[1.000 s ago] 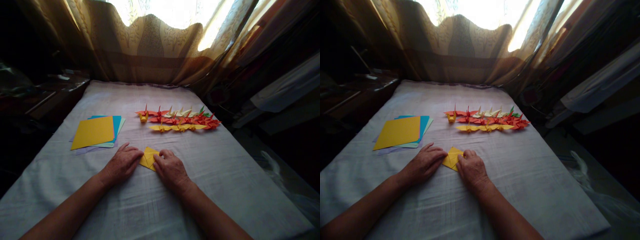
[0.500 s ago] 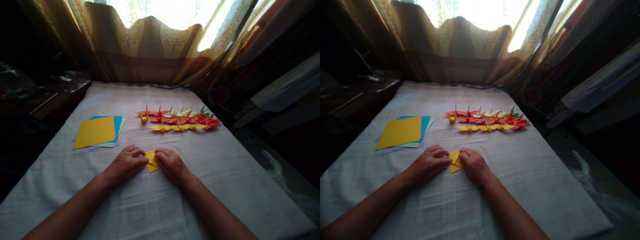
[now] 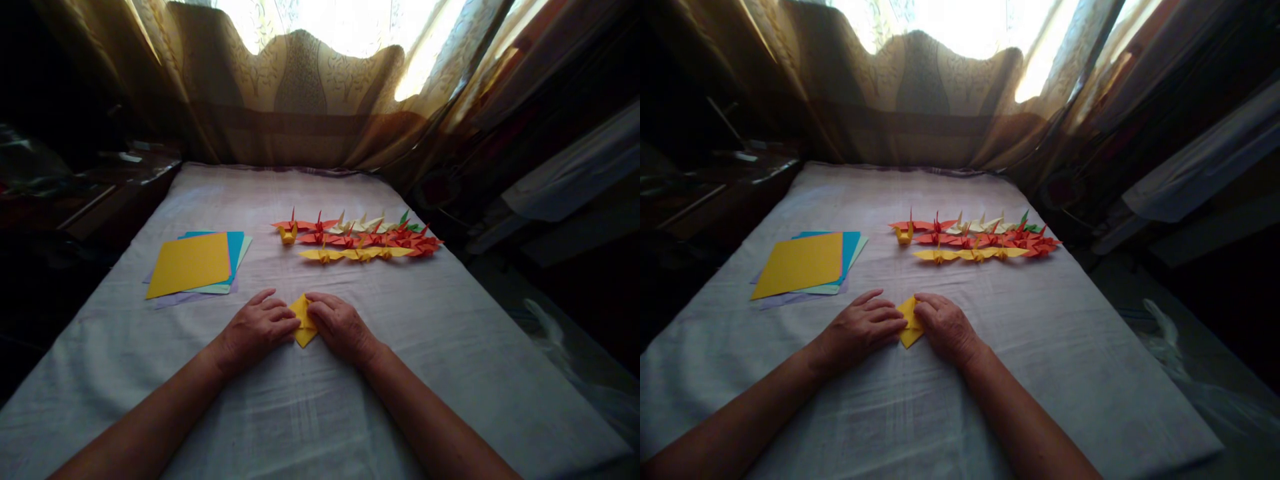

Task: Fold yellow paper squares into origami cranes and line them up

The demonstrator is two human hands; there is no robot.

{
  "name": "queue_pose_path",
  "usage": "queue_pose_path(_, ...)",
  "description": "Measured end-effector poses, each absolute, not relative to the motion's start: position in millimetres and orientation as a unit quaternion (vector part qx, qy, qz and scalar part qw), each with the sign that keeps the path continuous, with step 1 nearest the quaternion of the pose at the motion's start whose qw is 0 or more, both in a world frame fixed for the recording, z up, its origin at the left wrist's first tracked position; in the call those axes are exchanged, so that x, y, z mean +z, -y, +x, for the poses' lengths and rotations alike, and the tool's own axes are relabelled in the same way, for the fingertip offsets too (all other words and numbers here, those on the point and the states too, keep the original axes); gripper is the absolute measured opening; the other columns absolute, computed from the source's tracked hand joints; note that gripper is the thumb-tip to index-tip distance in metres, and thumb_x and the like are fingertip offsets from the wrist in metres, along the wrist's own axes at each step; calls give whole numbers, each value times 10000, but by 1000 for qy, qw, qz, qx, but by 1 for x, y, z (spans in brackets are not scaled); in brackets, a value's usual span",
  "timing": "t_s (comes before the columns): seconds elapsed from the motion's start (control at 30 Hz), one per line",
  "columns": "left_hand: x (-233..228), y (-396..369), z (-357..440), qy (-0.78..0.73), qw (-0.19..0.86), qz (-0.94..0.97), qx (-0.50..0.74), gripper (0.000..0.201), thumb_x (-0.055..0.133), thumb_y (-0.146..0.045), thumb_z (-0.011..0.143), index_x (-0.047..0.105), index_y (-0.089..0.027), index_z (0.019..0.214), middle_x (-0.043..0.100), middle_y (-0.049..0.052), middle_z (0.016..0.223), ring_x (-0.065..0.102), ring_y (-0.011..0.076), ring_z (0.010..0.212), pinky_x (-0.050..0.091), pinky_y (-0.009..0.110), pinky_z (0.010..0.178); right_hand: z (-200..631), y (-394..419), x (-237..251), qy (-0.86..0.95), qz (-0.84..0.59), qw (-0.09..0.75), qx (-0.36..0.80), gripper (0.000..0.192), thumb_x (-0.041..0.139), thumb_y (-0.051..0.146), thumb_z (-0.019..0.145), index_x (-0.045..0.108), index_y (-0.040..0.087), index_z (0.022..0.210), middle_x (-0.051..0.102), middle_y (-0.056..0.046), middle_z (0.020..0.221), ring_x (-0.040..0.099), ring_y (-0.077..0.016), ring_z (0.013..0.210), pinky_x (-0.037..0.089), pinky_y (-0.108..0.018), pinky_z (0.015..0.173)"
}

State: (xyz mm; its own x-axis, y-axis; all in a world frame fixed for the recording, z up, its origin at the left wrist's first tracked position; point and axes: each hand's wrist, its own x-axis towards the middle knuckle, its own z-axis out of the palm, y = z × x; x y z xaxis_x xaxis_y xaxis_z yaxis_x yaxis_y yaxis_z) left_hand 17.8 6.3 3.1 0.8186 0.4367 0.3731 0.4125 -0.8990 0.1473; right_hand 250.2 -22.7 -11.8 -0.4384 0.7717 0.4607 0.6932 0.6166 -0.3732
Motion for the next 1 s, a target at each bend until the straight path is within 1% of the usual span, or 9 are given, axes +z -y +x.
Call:
queue_pose_path(0.13,4,-6,21,-201,-17,960,196,159,525,-256,995,676,-250,1048,740,-3,950,652,165,942,328,436,1121,260,37,-7,842,-431,317,68,149,527,196,930,646,190,1019,688,-133,1179,638,-221,1106,530,-388,948)
queue_pose_path(0.23,2,-6,21,-200,-28,958,203,158,512,-244,1000,664,-241,1044,737,-3,954,652,159,928,337,428,1117,262,45,-5,855,-417,302,56,189,597,247,904,656,183,1073,692,-132,1159,635,-243,1087,521,-410,935)
queue_pose_path(0.33,0,-6,21,-205,-32,954,218,158,500,-229,1002,658,-231,1007,739,-8,950,653,154,901,356,414,1100,259,47,-5,864,-411,291,24,151,613,259,915,688,206,1036,709,-100,1095,636,-236,1037,508,-399,921)
queue_pose_path(0.47,0,-3,20,-199,-47,952,226,180,466,-181,1006,643,-205,981,742,6,977,650,154,914,365,397,1088,254,47,-5,867,-415,275,-11,113,622,254,926,705,219,994,720,-66,993,635,-215,929,504,-365,854)
queue_pose_path(0.57,2,0,19,-199,-48,954,221,209,439,-149,1004,636,-206,962,735,3,985,640,158,909,364,401,1075,254,48,-5,868,-418,266,-23,120,607,264,942,709,232,997,720,-59,982,629,-202,908,494,-349,834)
queue_pose_path(0.7,3,2,21,-208,-47,953,215,205,462,-145,986,640,-210,908,707,7,899,613,165,812,421,385,961,255,52,-7,858,-436,270,-15,137,583,268,956,718,248,968,725,-46,980,627,-193,901,481,-339,831)
queue_pose_path(0.83,3,3,26,-244,-16,947,210,193,522,-218,965,641,-205,814,663,17,792,567,169,734,441,335,794,253,53,-11,827,-470,307,24,128,592,253,939,720,240,933,717,-50,975,626,-194,907,464,-349,828)
queue_pose_path(0.9,3,5,28,-284,20,937,204,195,537,-240,951,642,-199,792,655,26,789,568,178,753,438,334,777,250,54,-11,806,-497,319,45,115,608,238,919,715,233,880,710,-46,963,625,-196,911,451,-353,825)
queue_pose_path(1.0,3,8,32,-336,68,918,198,174,541,-238,933,648,-193,804,660,41,838,582,202,819,440,363,817,245,54,-11,774,-545,315,69,106,623,204,887,690,221,806,699,-40,946,619,-206,918,435,-359,829)
